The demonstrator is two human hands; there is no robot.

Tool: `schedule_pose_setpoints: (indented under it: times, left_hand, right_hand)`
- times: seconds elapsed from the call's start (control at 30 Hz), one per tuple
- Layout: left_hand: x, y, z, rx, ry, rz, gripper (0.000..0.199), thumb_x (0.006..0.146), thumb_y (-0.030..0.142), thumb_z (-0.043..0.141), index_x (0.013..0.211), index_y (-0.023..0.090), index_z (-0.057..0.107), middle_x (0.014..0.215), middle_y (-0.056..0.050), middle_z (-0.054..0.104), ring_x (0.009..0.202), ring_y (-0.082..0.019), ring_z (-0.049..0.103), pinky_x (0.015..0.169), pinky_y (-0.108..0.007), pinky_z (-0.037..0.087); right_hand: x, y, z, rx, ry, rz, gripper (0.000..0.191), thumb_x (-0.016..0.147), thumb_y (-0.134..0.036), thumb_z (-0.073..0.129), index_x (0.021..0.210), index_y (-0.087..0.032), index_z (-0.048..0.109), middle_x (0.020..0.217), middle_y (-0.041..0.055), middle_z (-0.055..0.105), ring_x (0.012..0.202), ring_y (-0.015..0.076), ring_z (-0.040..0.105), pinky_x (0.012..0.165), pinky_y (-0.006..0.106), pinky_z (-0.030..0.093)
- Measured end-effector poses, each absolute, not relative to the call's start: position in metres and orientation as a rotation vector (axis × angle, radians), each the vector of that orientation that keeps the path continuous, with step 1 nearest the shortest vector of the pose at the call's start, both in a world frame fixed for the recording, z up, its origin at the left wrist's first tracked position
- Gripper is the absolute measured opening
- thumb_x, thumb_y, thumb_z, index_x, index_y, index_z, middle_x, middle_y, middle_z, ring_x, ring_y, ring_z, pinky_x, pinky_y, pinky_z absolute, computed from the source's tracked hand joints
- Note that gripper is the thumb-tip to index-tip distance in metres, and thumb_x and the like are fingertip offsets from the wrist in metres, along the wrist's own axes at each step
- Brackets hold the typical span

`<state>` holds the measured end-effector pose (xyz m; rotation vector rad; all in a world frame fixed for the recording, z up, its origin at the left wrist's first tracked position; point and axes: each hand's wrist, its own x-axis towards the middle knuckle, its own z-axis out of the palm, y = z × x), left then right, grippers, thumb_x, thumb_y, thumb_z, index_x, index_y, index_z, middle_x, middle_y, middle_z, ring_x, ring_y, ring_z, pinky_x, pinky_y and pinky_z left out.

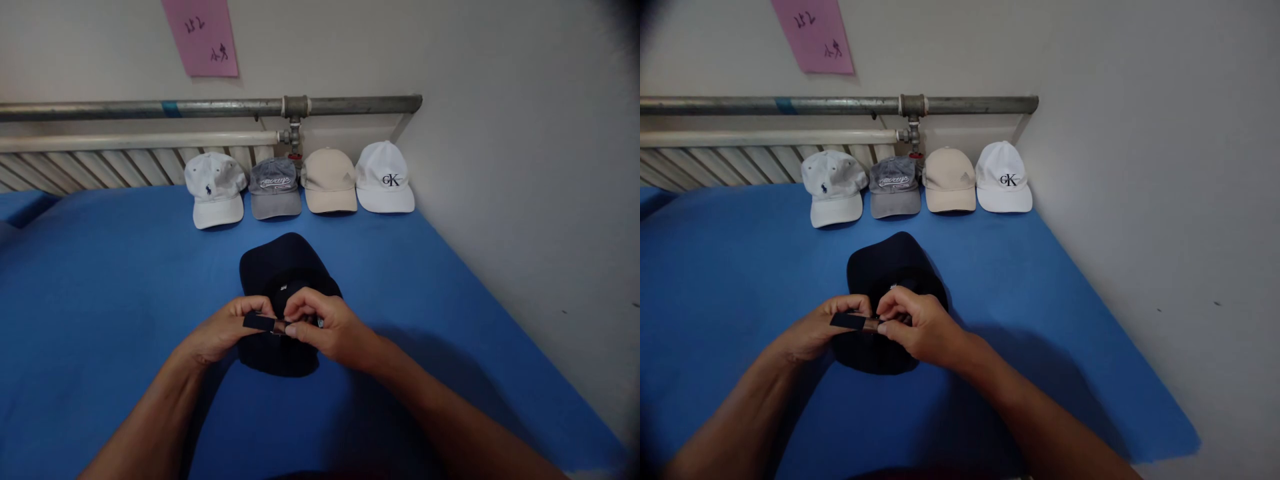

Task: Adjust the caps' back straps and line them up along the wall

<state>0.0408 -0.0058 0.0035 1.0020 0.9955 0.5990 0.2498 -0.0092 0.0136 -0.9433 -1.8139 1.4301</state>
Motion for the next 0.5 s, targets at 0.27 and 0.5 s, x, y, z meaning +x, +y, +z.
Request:
schedule_pose_setpoints:
  times: [0.27, 0.5]
  left_hand:
    - [0.033, -0.003, 0.003, 0.932, 0.928, 0.765, 0.032, 0.072, 0.043, 0.074, 0.067, 0.014, 0.063, 0.057, 0.002, 0.050, 0.051, -0.008, 0.040, 0.049, -0.019, 0.031]
    - [0.035, -0.007, 0.005, 0.939, 0.831, 0.740, 0.037, 0.079, 0.050, 0.068, 0.078, 0.014, 0.072, 0.065, -0.001, 0.060, 0.056, -0.009, 0.048, 0.053, -0.020, 0.039]
  right_hand:
    - [0.258, -0.022, 0.018, -0.864, -2.058, 0.556, 0.009, 0.087, -0.014, 0.056, 0.090, -0.020, 0.061, 0.090, 0.0044, 0.071, 0.086, 0.0176, 0.064, 0.080, 0.034, 0.048]
    - [0.253, -0.032, 0.018, -0.768, -2.156, 0.174, 0.015, 0.088, -0.017, 0.060, 0.104, -0.016, 0.061, 0.101, 0.0092, 0.071, 0.093, 0.0209, 0.065, 0.087, 0.040, 0.042]
